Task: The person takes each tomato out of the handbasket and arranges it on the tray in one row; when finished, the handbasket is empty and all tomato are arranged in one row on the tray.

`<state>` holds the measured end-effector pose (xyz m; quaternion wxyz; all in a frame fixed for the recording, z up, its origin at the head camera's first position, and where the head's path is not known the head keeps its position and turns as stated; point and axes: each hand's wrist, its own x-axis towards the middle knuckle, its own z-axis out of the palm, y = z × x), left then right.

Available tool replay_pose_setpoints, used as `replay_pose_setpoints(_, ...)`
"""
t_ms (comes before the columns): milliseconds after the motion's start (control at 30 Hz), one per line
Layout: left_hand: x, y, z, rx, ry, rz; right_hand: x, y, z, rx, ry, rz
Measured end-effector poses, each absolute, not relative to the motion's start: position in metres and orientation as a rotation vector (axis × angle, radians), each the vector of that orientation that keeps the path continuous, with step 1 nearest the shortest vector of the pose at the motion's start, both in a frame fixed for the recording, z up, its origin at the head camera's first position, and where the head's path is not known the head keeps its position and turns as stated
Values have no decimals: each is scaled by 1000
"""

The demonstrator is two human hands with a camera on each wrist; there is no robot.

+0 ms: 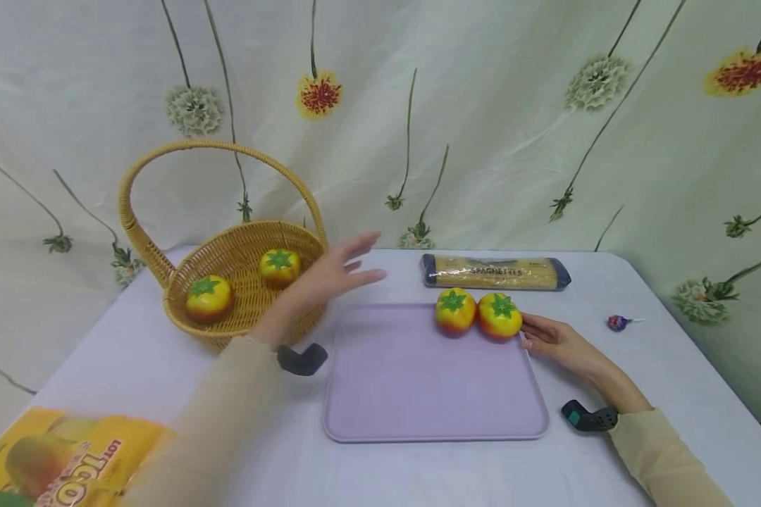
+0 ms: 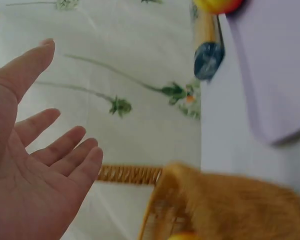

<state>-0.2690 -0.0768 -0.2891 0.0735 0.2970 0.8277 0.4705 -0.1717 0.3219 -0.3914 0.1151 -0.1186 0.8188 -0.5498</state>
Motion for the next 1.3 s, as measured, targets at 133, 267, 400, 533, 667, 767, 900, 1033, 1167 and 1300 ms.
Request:
replay_pose_setpoints(133, -271, -138, -263, 824, 2567, 1378, -173, 323, -394, -319, 2391, -1634)
replay_pose_setpoints(267, -270, -196, -254, 702, 2640, 1365, -174, 323, -395, -345, 2383, -1639)
replay_pose_setpoints(400, -265, -248, -255, 548, 2730, 1369, -174, 321, -393, -372, 2377, -1645)
replay_pose_setpoints(533, -268, -279, -266, 440, 2759, 1440, -172, 321, -390, -354, 2383, -1644)
replay_pose_setpoints(667, -268, -298, -281, 377, 2758, 1503, -171, 321, -389, -347, 2384, -1629)
replay_pose_setpoints(767, -266, -307, -291, 359, 2763, 1519, -171, 321, -389, -363, 2377, -1637)
replay_pose_setpoints(900, -265, -314, -301, 345, 2779, 1481, -172, 320, -390, -377, 2369, -1654)
replay_pose_setpoints(1033, -265, -315, -307, 347, 2780, 1463, -171, 320, -389, -376, 2372, -1649)
replay_pose_setpoints(1167, -265, -313, -309, 341, 2766, 1487, -171, 320, -389, -371, 2382, -1640)
replay_pose_setpoints(1300, -265, -311, -309, 347, 2737, 1489, -171, 320, -390, -364, 2384, -1637)
